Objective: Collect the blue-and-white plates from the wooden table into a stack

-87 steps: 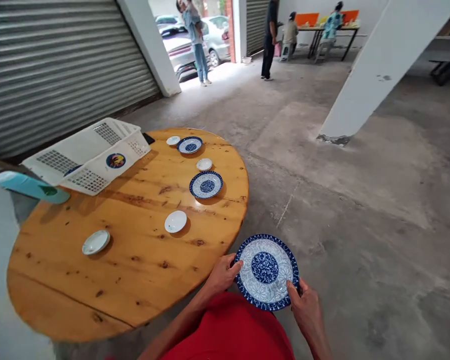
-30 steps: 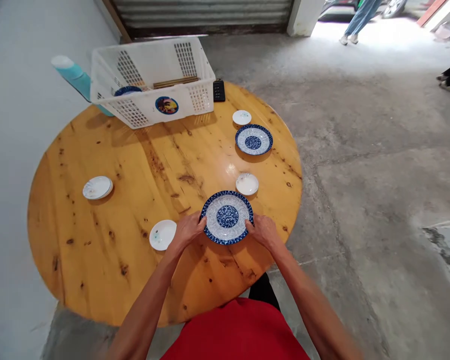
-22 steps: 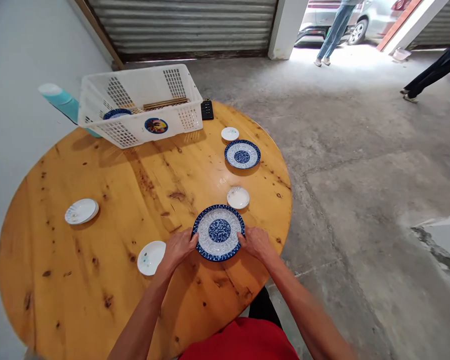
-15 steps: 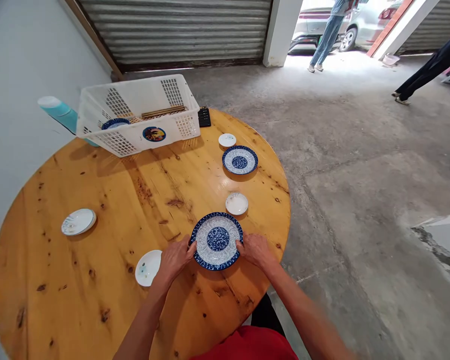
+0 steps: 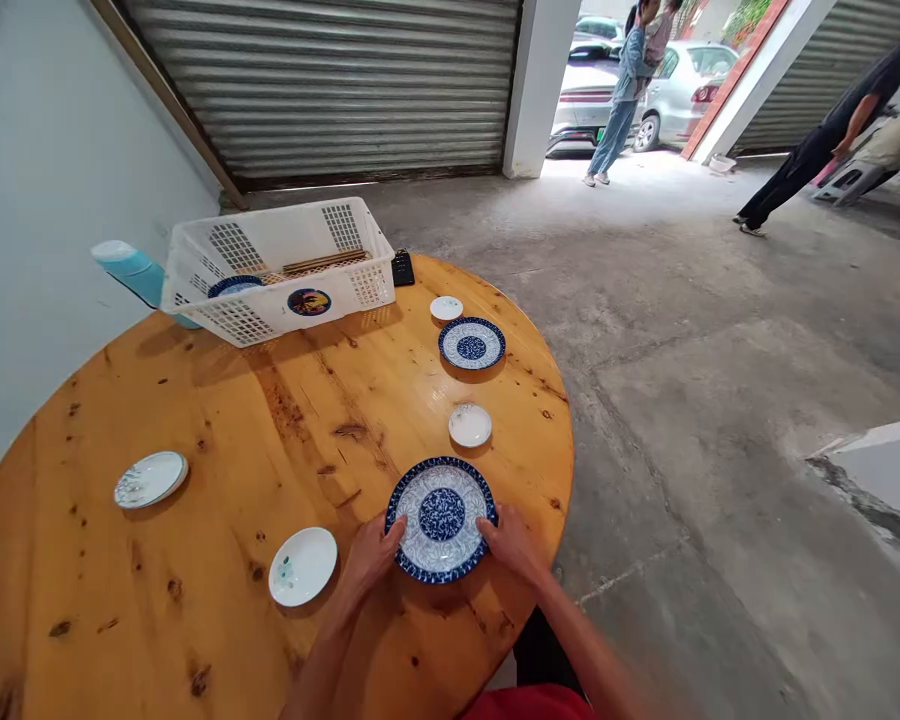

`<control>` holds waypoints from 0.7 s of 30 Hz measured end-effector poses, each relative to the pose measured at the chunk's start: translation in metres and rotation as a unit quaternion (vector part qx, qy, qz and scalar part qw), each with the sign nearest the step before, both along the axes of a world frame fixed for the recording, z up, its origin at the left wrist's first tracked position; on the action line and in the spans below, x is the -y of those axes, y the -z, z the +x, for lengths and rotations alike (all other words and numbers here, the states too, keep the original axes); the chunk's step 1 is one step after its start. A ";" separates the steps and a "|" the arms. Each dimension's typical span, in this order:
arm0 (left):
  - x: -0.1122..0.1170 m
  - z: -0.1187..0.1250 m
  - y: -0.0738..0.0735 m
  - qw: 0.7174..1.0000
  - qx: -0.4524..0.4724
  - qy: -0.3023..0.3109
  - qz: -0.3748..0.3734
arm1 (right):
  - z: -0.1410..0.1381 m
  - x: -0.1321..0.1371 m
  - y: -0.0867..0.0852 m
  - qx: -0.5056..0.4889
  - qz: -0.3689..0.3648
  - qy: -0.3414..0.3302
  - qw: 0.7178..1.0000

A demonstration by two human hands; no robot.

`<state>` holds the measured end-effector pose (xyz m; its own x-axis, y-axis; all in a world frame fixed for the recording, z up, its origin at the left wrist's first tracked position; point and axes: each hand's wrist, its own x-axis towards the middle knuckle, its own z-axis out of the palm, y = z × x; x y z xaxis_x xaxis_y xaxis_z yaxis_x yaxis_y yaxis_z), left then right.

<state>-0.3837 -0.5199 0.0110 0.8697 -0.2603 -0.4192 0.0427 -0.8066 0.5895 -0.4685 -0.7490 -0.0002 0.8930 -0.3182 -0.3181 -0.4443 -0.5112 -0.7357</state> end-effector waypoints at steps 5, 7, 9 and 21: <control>0.010 -0.041 -0.016 0.998 -0.012 0.007 -0.057 | -0.053 0.009 -0.009 0.008 0.014 0.020 1.000; 0.023 -0.056 -0.022 0.998 -0.012 0.020 -0.057 | -0.072 0.020 -0.013 -0.002 0.043 0.026 0.999; 0.041 -0.068 -0.027 0.999 -0.013 0.036 -0.014 | -0.090 0.036 -0.016 -0.012 0.070 0.036 0.997; 0.276 -0.130 -0.046 0.991 -0.020 0.127 -0.041 | -0.197 0.246 -0.049 -0.032 0.064 0.167 0.983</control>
<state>-0.5142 -0.7962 0.0568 0.7549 -0.5033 -0.4204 -0.1314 -0.7441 0.6550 -0.6654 -0.9952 0.0491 0.7219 -0.5445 -0.4271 -0.6197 -0.2338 -0.7492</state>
